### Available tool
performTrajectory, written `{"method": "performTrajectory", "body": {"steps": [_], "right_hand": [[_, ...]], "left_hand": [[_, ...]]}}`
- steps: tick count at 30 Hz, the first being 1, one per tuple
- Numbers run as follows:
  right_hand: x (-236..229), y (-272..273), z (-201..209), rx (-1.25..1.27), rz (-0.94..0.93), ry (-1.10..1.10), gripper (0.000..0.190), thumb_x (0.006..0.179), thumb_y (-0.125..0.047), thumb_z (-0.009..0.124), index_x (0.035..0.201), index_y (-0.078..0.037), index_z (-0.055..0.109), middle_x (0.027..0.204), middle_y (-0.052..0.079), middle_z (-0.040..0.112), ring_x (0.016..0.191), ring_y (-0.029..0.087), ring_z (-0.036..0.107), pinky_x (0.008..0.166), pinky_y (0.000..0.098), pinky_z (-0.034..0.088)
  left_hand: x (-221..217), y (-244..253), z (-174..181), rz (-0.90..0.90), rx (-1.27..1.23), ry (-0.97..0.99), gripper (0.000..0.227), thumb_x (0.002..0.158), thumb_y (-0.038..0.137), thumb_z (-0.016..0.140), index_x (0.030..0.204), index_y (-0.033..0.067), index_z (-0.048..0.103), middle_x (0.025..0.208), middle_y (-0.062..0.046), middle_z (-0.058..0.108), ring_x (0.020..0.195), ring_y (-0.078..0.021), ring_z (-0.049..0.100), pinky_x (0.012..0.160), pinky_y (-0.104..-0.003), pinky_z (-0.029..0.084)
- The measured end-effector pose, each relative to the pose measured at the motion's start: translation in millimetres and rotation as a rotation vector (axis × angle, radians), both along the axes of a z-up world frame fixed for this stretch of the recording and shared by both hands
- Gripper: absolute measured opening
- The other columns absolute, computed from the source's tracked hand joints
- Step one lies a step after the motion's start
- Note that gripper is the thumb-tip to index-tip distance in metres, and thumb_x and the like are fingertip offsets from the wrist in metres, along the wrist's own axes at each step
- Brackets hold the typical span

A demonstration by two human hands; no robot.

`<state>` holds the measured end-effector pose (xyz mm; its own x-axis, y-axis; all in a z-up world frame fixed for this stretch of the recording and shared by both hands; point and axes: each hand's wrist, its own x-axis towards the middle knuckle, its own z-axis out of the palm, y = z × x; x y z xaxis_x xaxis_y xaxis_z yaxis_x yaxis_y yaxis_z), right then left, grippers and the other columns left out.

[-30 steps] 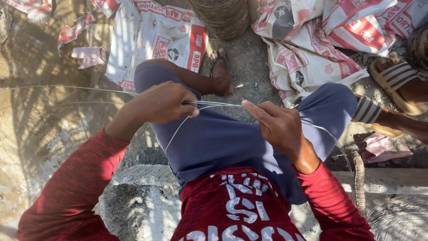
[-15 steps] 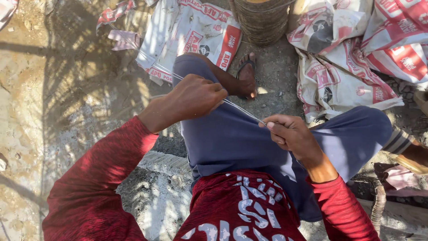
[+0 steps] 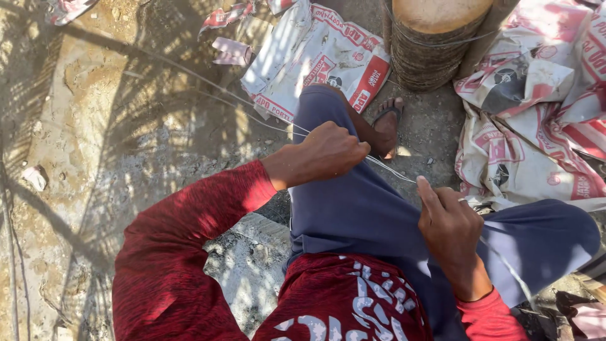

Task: Measure and tie construction wire while working on a concrete structure.

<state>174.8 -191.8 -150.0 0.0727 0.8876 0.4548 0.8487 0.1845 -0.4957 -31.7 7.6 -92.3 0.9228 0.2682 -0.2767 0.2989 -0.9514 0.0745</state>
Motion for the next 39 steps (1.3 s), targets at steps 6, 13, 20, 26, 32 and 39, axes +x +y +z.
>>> {"method": "performTrajectory", "body": {"steps": [6,13,20,26,32,39], "right_hand": [[-7.0,6.2,0.1,-0.065,-0.086,-0.015,0.04,0.09,-0.001,0.068,0.13,-0.005,0.068,0.082,0.01,0.061,0.061,0.029,0.061,0.056,0.0446,0.05],[-11.2,12.6,-12.5,-0.327,0.069,0.515,0.032,0.093,-0.004,0.065,0.125,-0.004,0.07,0.088,0.01,0.074,0.069,0.022,0.072,0.06,0.0354,0.057],[6.6,24.4,-23.1,-0.824,0.153,0.78,0.025,0.094,-0.015,0.066,0.114,-0.006,0.078,0.064,0.009,0.073,0.058,0.016,0.065,0.054,0.035,0.05],[-9.1,19.8,-26.2,-0.459,0.13,0.509,0.021,0.097,-0.018,0.068,0.111,-0.005,0.077,0.079,0.012,0.073,0.063,0.013,0.069,0.059,0.0343,0.052],[-0.1,31.5,3.5,-0.919,0.037,0.676,0.024,0.097,-0.024,0.066,0.107,-0.006,0.079,0.063,0.019,0.067,0.056,0.026,0.065,0.057,0.0398,0.051],[-2.1,23.5,1.3,-0.816,0.311,0.525,0.027,0.097,-0.024,0.064,0.096,0.0,0.076,0.069,0.019,0.067,0.057,0.03,0.061,0.059,0.0437,0.048]], "left_hand": [[5.0,-2.4,12.9,0.164,0.009,0.007,0.019,0.085,0.01,0.063,0.1,0.0052,0.052,0.071,-0.012,0.072,0.07,-0.0314,0.074,0.052,-0.044,0.055],[-15.8,0.7,19.9,0.198,0.138,-0.179,0.038,0.091,0.012,0.066,0.123,-0.0023,0.051,0.139,-0.025,0.062,0.086,-0.0297,0.076,0.059,-0.04,0.058],[-27.1,-10.4,42.9,0.296,-0.382,-0.283,0.06,0.089,0.018,0.071,0.139,-0.003,0.045,0.133,-0.019,0.067,0.098,-0.0404,0.071,0.081,-0.049,0.054],[-40.2,-28.8,24.8,0.652,-0.498,-0.381,0.01,0.097,0.005,0.064,0.099,0.0061,0.055,0.118,-0.01,0.078,0.095,-0.0301,0.078,0.077,-0.039,0.06],[-50.4,-17.9,43.0,0.514,-0.589,-0.306,0.012,0.089,0.003,0.069,0.086,0.006,0.058,0.146,-0.005,0.065,0.077,-0.0214,0.077,0.064,-0.035,0.057],[-65.3,-15.8,42.7,0.304,-0.447,-0.441,0.02,0.092,0.014,0.075,0.093,0.0041,0.058,0.156,-0.007,0.053,0.084,-0.0259,0.075,0.067,-0.037,0.059]]}}
